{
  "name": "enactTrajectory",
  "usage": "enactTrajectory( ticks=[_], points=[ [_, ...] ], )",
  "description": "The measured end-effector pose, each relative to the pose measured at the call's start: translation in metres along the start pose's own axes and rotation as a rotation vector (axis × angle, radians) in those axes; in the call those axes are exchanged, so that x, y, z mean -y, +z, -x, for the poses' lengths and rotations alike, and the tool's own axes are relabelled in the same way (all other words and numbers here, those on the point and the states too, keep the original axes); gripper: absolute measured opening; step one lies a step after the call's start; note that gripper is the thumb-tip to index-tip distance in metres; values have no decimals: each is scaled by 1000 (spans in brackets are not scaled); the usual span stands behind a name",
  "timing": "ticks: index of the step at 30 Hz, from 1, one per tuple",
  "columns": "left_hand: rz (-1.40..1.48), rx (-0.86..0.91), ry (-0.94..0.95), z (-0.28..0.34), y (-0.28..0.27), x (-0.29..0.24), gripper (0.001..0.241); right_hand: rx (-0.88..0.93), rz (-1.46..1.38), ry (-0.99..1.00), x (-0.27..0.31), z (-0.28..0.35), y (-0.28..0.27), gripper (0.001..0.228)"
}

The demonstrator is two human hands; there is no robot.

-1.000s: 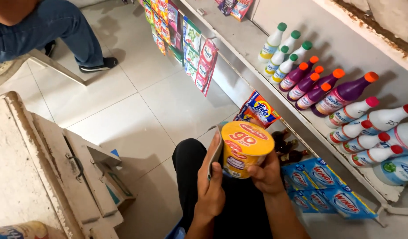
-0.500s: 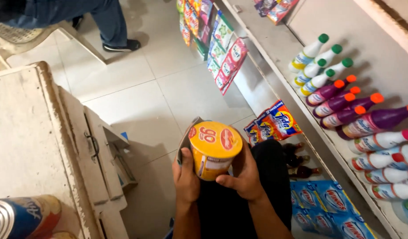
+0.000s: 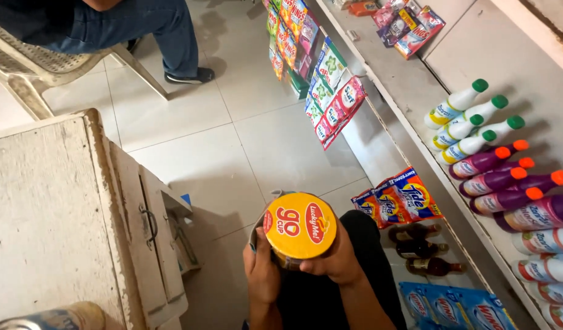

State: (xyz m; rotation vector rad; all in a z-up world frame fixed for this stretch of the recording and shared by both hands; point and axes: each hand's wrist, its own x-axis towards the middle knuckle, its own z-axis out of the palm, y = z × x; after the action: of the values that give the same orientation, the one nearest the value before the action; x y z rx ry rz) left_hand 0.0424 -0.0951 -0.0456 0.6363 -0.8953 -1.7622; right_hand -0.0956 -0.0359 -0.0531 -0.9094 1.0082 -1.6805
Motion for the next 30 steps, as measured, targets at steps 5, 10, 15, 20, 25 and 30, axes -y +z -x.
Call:
enactTrajectory(
  ticks=[5, 10, 15, 20, 25, 30],
  points=[
    [64, -12, -43, -7, -2, 4, 54, -27, 9, 61, -7, -5, 0, 107],
    [-10, -58, -58, -8, 7, -3, 57, -24, -33, -23, 1, -18, 9, 110],
    [-93, -43, 33, -10, 3, -6, 59, -72, -23, -14, -24, -17, -1, 96],
    [-179, -34, 31, -3, 9, -8, 60, -127, -5, -39, -23, -4, 0, 100],
    [-108, 59, 85, 5, 23, -11, 58, -160, -16, -70, -21, 15, -16, 97],
    [-92, 148, 119, 20, 42, -19, 61, -190, -73, -102, -16, 42, -38, 95]
  ],
)
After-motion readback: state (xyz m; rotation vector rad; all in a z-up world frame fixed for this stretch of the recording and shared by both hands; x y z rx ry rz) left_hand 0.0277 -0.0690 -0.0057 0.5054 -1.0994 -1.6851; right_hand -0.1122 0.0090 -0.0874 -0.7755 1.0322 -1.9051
